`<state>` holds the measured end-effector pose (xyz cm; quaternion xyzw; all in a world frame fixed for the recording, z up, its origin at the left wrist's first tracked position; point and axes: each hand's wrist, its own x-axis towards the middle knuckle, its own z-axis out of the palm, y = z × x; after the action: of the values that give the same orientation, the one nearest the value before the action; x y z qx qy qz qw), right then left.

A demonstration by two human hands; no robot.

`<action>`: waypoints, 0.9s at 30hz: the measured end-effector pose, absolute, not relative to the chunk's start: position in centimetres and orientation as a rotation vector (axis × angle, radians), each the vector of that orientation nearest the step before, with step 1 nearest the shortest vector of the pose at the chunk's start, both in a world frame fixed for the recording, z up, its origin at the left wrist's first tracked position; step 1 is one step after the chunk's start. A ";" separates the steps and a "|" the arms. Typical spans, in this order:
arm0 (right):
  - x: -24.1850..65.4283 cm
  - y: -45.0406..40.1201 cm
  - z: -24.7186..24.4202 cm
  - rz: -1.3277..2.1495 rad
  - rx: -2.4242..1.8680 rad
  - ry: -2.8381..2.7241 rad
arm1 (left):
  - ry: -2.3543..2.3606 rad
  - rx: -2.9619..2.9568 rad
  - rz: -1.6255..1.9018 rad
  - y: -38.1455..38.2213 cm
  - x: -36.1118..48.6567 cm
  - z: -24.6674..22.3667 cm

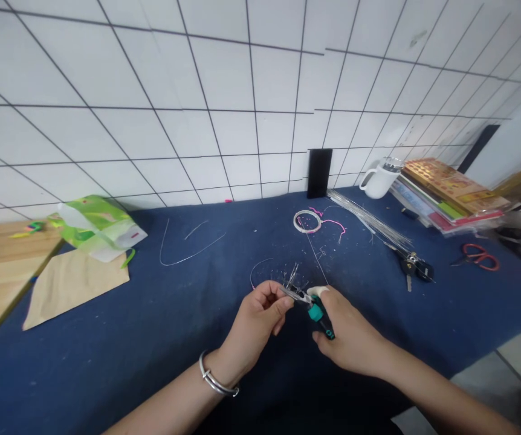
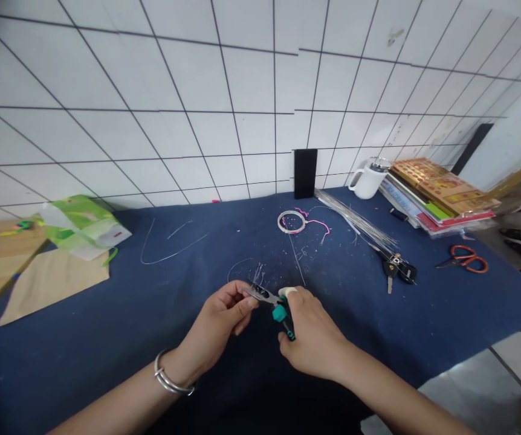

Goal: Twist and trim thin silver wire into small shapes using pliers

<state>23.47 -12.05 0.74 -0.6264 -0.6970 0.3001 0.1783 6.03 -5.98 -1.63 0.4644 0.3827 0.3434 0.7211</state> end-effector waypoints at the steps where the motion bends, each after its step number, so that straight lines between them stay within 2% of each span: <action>1: 23.4 -12.0 0.8 0.810 -1.781 -1.991 | 0.848 1.052 0.748 -6.0 6.0 -1.7; 6: 23.3 -11.9 0.8 0.711 -1.795 -2.049 | 0.847 1.144 0.712 -5.8 6.0 -1.8; 27: 23.7 -12.3 -0.8 0.846 -1.750 -1.998 | 0.825 1.145 0.650 -6.0 6.3 -2.7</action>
<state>23.70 -12.31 -0.80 -0.6181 -0.7055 0.2988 0.1759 6.31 -5.99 -2.73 0.5165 0.3721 0.2932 0.7133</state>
